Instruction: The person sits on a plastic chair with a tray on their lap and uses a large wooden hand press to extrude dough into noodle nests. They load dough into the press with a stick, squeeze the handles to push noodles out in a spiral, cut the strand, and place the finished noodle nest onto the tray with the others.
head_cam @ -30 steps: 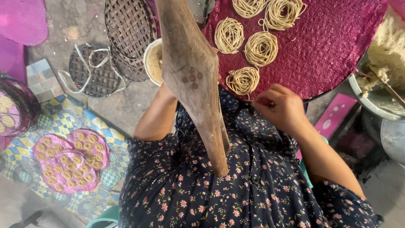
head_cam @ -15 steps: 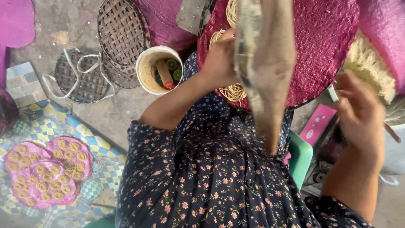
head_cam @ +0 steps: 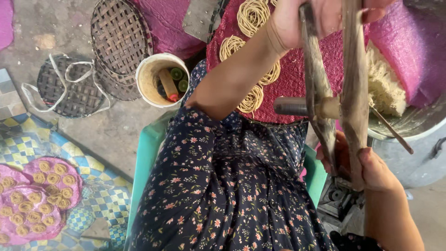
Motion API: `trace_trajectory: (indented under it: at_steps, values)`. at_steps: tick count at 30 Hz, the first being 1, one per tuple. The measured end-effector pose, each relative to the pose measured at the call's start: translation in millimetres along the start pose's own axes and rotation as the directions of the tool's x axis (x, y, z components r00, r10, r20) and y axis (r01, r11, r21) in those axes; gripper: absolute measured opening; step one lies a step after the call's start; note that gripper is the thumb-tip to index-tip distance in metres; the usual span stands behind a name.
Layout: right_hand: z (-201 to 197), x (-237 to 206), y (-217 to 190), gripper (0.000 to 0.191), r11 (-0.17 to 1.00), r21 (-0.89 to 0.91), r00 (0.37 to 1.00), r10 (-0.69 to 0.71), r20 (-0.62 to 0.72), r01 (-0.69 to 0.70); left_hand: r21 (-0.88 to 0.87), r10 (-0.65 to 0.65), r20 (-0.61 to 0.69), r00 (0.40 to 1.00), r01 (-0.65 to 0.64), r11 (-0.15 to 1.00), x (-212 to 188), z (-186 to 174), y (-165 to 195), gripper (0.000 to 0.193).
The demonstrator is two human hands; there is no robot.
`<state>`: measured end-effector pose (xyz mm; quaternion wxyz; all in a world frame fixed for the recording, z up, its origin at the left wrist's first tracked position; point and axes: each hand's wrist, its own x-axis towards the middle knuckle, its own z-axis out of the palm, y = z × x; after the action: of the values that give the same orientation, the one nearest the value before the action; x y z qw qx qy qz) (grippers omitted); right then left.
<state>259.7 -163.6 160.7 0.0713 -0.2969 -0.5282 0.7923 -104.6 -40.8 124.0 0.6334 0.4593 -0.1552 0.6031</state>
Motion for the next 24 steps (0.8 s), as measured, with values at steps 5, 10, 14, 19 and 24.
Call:
trace_trajectory:
  at_steps: [5,10,14,19,24]
  values:
    - [-66,-4,35,0.070,0.994,-0.068,0.965,0.068,-0.252,-0.088,-0.060,-0.040,-0.132,0.990,0.032,0.998,-11,-45,-35,0.035]
    - [-93,6,61,0.058,0.959,-0.218,0.915,0.086,-0.393,-0.183,-0.096,0.000,-0.249,0.968,-0.025,0.995,-18,-50,-27,0.031]
    - [-77,-18,40,0.055,0.902,-0.349,0.905,0.093,-0.416,-0.253,-0.059,0.033,-0.274,0.961,-0.052,0.997,-21,-22,-29,0.048]
    - [-57,-30,14,0.051,0.865,-0.483,0.891,-0.106,-0.441,-0.136,0.138,0.135,-0.085,0.987,-0.123,0.983,3,-10,-15,0.035]
    - [-34,-33,22,0.048,0.866,-0.477,0.917,-0.058,-0.394,-0.150,0.089,0.062,-0.128,0.990,-0.050,0.995,-10,10,-1,0.055]
